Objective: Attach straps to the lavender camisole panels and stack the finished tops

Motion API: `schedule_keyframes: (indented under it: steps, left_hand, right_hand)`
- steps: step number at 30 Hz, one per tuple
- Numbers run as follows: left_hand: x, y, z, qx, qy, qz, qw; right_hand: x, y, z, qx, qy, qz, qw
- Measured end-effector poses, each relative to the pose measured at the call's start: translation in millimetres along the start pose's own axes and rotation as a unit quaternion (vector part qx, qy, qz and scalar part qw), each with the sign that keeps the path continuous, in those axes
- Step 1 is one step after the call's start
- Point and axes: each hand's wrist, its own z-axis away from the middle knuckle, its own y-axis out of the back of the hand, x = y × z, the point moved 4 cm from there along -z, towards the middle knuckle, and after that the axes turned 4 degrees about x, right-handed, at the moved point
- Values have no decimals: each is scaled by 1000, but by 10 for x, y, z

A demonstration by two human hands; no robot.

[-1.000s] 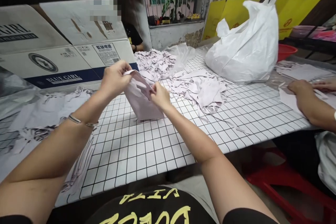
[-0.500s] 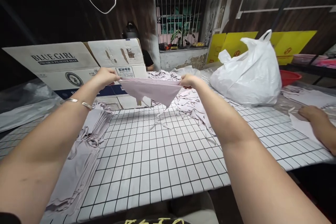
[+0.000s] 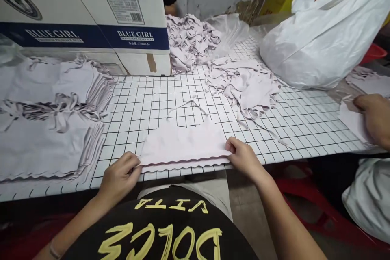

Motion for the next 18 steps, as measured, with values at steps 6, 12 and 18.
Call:
schedule_keyframes:
  steps: [6, 12, 18]
  left_hand:
    - [85, 188, -525, -88, 8, 75, 993]
    - [344, -324, -1755, -2, 48, -36, 998]
    - [372, -473, -2186, -85, 134, 198, 967]
  right_hand:
    - [-461, -29, 302, -66, 227, 8, 972]
    - [-652, -718, 293, -81, 356, 133, 921]
    - [-590, -504, 167, -122, 335, 86, 930]
